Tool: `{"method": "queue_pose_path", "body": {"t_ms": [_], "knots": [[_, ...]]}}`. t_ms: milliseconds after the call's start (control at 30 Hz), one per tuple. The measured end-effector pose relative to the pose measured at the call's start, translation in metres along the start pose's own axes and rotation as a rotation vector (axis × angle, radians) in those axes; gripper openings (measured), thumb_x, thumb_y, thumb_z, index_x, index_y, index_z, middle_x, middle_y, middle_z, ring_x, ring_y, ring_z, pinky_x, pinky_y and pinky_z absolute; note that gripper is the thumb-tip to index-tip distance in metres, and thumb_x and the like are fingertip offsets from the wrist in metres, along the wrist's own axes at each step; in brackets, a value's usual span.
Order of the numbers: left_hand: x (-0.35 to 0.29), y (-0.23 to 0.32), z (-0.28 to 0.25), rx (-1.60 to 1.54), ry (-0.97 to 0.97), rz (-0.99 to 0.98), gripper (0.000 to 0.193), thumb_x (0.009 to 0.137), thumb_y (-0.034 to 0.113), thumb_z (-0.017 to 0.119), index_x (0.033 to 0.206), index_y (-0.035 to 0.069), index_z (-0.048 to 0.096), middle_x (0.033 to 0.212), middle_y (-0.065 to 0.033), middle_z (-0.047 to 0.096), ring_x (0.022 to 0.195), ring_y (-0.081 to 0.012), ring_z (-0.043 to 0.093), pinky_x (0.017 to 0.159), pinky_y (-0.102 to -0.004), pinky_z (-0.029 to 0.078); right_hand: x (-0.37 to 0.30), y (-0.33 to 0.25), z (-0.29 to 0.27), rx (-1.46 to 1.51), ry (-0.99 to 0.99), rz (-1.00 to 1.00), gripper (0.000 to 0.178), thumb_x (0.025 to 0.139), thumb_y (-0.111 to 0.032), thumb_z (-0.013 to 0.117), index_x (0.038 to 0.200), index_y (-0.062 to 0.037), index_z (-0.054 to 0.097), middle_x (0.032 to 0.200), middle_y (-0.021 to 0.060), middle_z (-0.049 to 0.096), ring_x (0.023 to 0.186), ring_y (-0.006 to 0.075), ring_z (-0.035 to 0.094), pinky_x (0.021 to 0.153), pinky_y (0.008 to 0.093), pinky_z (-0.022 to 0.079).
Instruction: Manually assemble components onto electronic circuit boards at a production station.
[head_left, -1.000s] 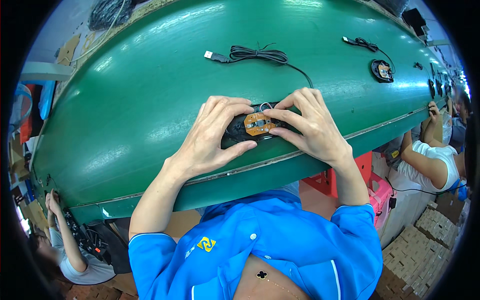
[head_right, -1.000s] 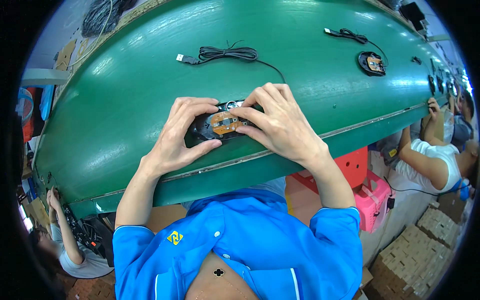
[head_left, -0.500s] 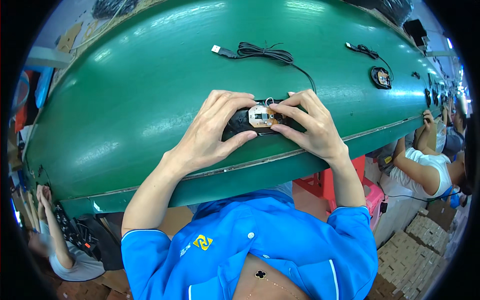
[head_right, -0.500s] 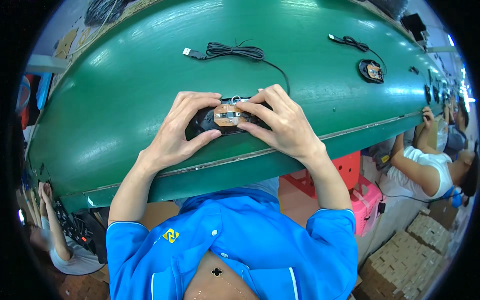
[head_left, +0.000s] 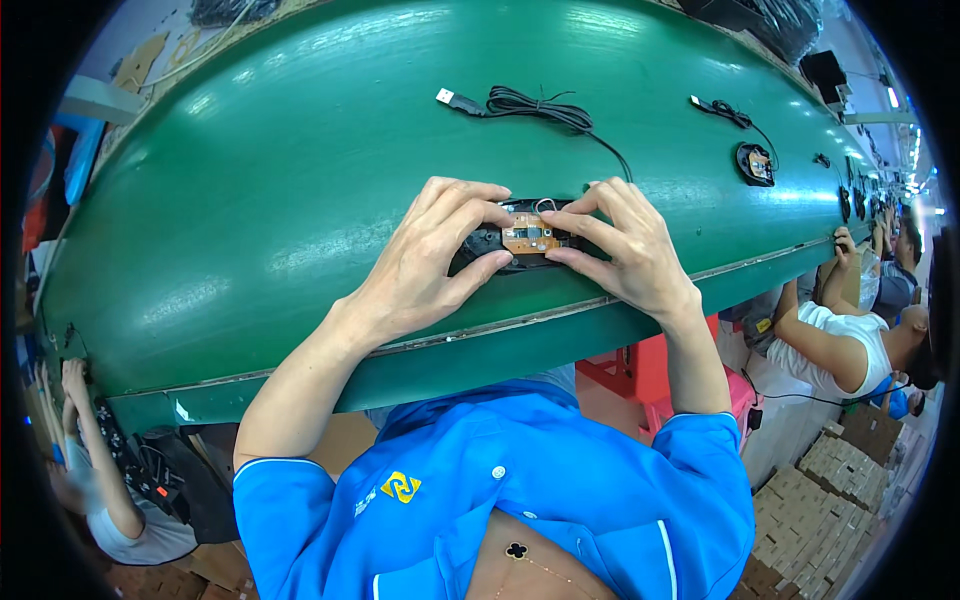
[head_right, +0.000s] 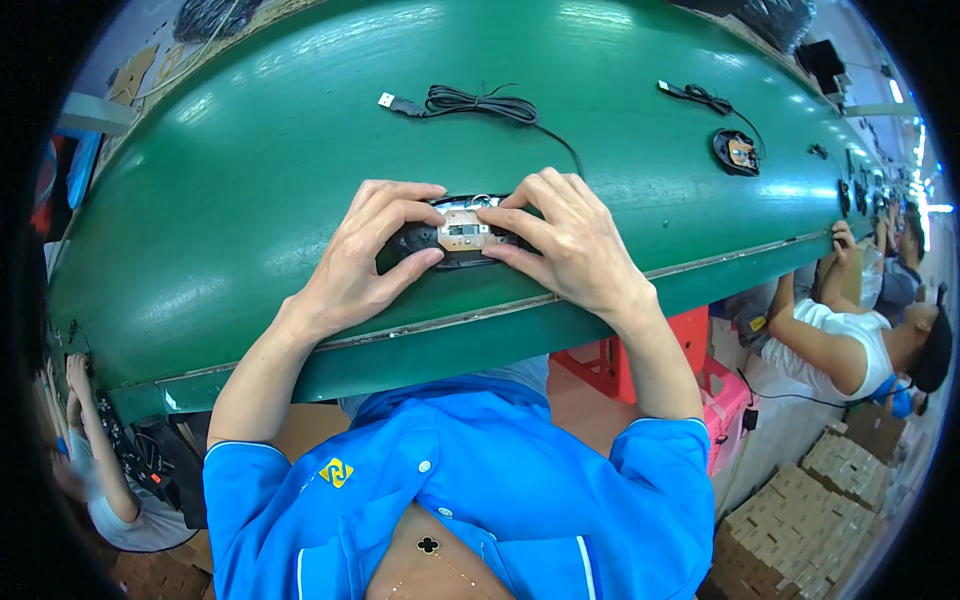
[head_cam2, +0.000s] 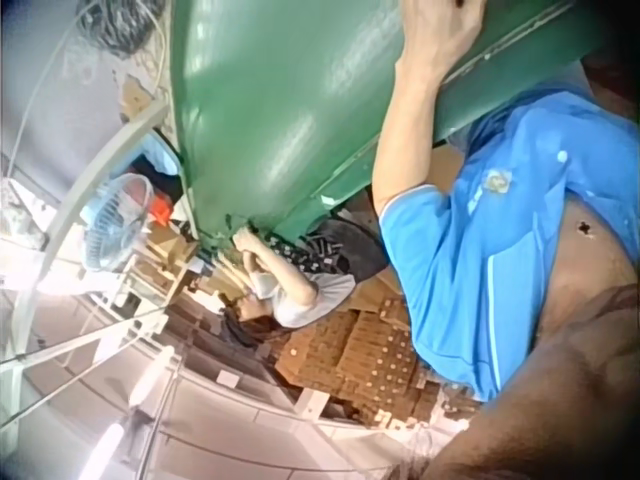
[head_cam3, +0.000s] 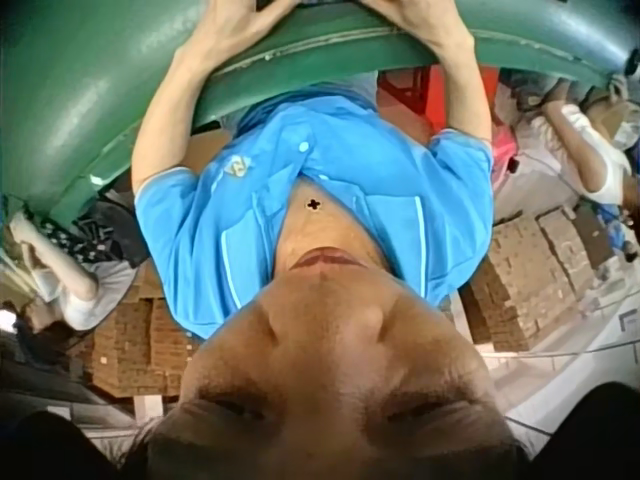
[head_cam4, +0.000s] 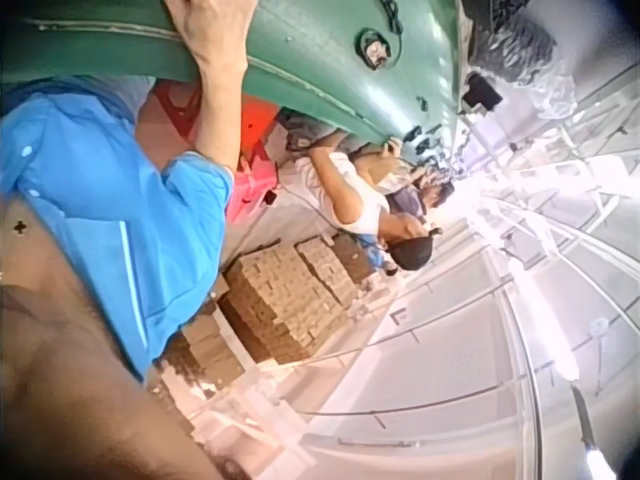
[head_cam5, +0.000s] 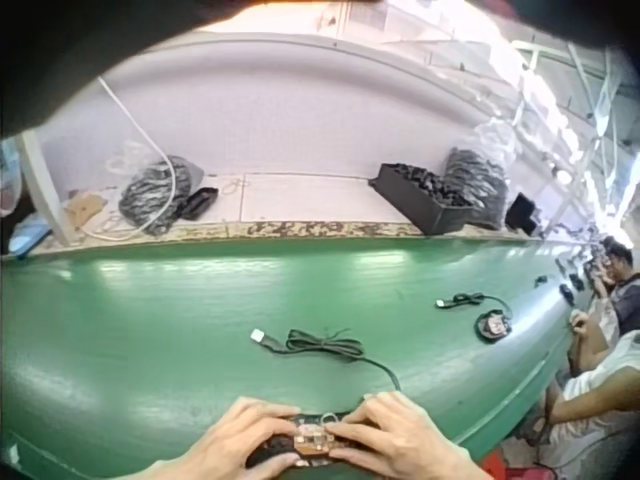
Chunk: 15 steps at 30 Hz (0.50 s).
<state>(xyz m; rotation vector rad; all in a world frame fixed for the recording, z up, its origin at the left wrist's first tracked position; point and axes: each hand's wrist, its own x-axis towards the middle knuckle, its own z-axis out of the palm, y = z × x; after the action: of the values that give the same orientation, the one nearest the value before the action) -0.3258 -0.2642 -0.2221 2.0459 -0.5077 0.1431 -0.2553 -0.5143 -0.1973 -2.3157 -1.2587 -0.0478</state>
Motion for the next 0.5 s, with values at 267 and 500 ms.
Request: {"method": "queue_pose_path", "body": {"t_ms": [267,500], "knots": [[-0.002,-0.007,0.004,0.058,0.030,0.007,0.024,0.085,0.007,0.074,0.107,0.006,0.066,0.124,-0.0103,0.060,0.111,-0.0268,0.053,0.096,-0.0392,0.047,0.006,-0.004,0.002,-0.128,-0.003,-0.080,0.036,0.083,-0.023,0.079,0.116,-0.0126,0.071,0.092,0.0021,0.060,0.082,0.0205,0.051,0.079,0.0324,0.045],[0.009,-0.002,-0.005,0.121,-0.091,-0.025,0.024,0.082,0.007,0.077,0.105,0.007,0.069,0.122,-0.0079,0.061,0.111,-0.0243,0.052,0.096,-0.0367,0.045,0.006,-0.005,-0.001,0.050,-0.017,0.072,0.041,0.081,-0.021,0.080,0.119,-0.0103,0.068,0.095,0.0035,0.061,0.084,0.0212,0.052,0.082,0.0346,0.046]]}}
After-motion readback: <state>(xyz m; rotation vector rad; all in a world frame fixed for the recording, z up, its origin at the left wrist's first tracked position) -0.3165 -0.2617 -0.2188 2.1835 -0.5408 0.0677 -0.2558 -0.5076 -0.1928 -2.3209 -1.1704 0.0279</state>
